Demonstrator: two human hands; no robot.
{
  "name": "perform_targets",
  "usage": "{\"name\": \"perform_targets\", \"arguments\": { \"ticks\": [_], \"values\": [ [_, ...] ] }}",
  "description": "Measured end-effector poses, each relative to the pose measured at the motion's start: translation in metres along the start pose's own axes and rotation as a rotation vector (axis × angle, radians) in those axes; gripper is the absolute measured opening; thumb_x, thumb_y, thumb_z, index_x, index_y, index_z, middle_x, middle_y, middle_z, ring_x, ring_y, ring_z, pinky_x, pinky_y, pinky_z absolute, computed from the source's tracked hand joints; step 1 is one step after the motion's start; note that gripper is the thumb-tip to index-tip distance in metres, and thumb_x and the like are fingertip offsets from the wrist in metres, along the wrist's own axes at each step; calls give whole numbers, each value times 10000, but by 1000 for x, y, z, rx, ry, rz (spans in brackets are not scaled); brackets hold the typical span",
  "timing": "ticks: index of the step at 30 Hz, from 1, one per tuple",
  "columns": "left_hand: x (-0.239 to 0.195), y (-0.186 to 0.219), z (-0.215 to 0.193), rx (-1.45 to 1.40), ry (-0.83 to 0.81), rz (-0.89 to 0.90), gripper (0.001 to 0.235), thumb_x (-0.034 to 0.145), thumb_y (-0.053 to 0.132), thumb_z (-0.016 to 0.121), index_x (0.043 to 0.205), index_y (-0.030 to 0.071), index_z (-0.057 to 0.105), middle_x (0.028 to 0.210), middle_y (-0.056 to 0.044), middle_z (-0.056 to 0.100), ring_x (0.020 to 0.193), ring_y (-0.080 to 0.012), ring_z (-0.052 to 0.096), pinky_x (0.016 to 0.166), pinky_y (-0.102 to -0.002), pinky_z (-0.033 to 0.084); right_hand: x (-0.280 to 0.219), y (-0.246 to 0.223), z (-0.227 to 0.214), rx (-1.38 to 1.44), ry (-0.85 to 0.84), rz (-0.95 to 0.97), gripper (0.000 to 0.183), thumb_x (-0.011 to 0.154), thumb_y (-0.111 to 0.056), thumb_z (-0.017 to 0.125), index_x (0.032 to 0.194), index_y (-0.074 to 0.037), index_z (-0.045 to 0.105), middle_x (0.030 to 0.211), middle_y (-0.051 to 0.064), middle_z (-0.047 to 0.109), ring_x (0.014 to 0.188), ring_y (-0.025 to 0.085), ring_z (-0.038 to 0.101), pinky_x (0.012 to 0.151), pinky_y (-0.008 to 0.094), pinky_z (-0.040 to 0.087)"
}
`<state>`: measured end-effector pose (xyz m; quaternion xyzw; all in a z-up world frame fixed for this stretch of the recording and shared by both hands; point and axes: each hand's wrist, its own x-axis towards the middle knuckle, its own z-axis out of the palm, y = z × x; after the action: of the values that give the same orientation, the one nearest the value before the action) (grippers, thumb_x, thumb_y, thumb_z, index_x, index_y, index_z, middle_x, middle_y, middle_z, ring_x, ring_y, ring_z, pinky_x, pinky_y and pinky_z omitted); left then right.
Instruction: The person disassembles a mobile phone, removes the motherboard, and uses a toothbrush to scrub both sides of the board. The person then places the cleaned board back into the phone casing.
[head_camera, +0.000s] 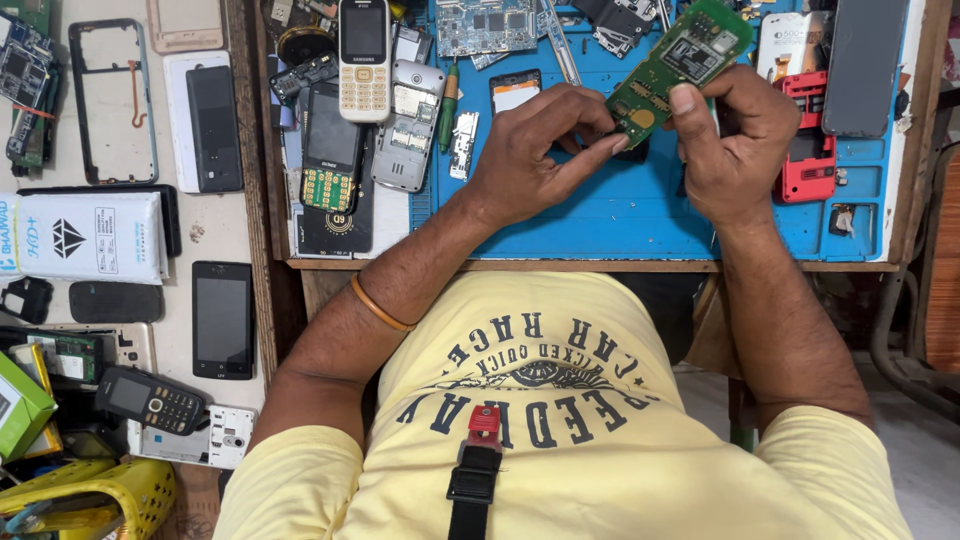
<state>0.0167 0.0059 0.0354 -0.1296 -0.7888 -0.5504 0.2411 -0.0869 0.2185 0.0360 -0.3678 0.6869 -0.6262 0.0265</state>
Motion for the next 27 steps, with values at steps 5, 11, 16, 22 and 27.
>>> {"name": "perform_targets", "arguments": {
  "ticks": [5,11,16,22,27],
  "values": [
    [0,0,-2,21,11,0,175,998,121,788,1129,60,690,1154,-64,720,942,-122,765,753,-237,667,-1,0,0,22,-25,-26,280,1210,-150,680,1001,34,645,890,80,694,711,84,617,628,213,472],
    [0,-3,1,-28,2,-13,176,1023,108,752,1174,49,681,1217,-88,720,1019,-151,779,831,-254,700,0,0,0,25,-9,-45,278,1205,-143,683,996,35,641,909,82,702,757,91,651,667,221,509],
    [-3,-6,4,-49,9,-66,179,1035,118,737,1193,50,688,1238,-105,729,1007,-160,793,845,-262,700,1,0,0,50,2,-23,250,1190,-139,677,1003,18,627,871,78,689,693,75,623,609,208,485],
    [-2,-6,4,-50,-10,-87,175,1055,109,699,1220,51,692,1250,-119,730,1003,-165,797,862,-270,692,2,-2,-1,59,39,52,257,1180,-157,678,993,11,621,841,81,693,588,50,544,514,191,399],
    [-1,-2,2,-55,-5,-103,183,1048,103,710,1222,49,692,1226,-104,744,985,-156,801,841,-263,684,3,-4,1,54,25,41,293,1190,-153,677,962,20,617,836,86,690,585,49,537,515,194,391]
  ]
}}
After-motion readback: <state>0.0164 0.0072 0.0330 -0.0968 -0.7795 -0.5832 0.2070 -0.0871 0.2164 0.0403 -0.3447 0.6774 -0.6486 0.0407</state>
